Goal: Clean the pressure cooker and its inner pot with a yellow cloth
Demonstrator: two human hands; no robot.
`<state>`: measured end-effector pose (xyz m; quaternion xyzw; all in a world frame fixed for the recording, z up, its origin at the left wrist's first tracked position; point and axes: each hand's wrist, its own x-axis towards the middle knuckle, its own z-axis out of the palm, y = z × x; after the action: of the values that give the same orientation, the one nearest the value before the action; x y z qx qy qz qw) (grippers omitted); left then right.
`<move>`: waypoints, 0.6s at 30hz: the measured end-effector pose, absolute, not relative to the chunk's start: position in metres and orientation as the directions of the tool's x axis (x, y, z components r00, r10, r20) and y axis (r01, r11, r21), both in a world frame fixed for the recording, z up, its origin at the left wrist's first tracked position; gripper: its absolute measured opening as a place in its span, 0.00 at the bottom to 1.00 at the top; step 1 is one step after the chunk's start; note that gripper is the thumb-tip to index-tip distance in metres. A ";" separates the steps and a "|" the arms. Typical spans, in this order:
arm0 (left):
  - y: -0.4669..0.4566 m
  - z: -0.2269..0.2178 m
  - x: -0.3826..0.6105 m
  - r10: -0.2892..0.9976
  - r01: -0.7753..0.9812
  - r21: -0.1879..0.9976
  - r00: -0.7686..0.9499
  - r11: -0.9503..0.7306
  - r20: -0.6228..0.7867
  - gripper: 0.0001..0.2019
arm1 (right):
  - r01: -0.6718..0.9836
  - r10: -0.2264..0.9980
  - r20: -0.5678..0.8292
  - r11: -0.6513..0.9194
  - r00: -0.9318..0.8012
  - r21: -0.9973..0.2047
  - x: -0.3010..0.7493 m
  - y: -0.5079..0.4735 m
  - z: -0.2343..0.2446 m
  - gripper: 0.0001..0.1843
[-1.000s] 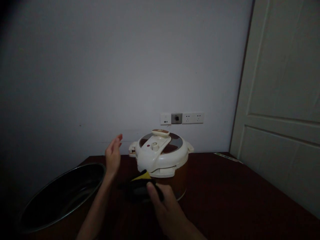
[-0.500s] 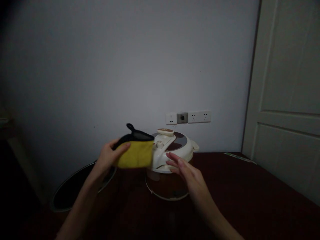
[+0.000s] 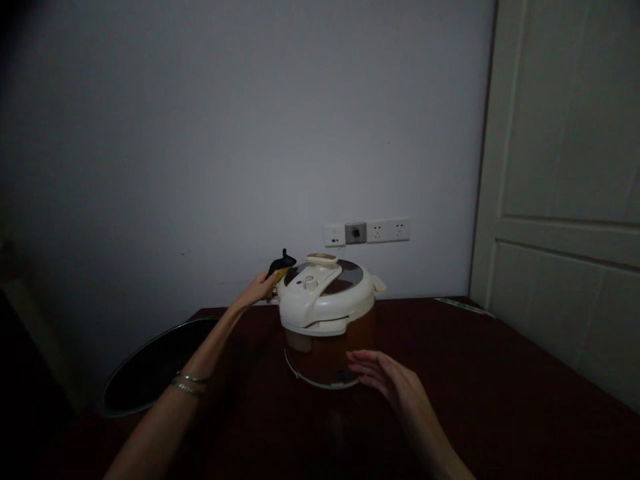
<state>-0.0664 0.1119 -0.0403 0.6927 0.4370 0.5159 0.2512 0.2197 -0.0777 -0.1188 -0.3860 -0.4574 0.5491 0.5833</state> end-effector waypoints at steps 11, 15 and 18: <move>0.062 -0.102 -0.053 0.791 0.326 0.807 -0.219 -0.493 0.572 0.21 | -0.412 0.999 -0.029 -0.038 -0.028 -0.910 0.224 -0.083 -0.162 0.29; 0.079 -0.082 -0.060 0.872 0.269 0.890 -0.233 -0.368 0.431 0.20 | -0.418 0.998 -0.050 -0.063 -0.041 -0.906 0.227 -0.080 -0.171 0.28; 0.100 -0.065 -0.068 0.915 0.233 0.926 -0.207 -0.297 0.345 0.21 | -0.427 0.997 -0.059 -0.072 -0.044 -0.901 0.229 -0.077 -0.177 0.28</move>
<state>-0.0676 0.0997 -0.0654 0.5570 0.5154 0.5814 0.2935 0.2294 -0.0771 -0.1774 -0.3871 -0.3684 0.6214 0.5730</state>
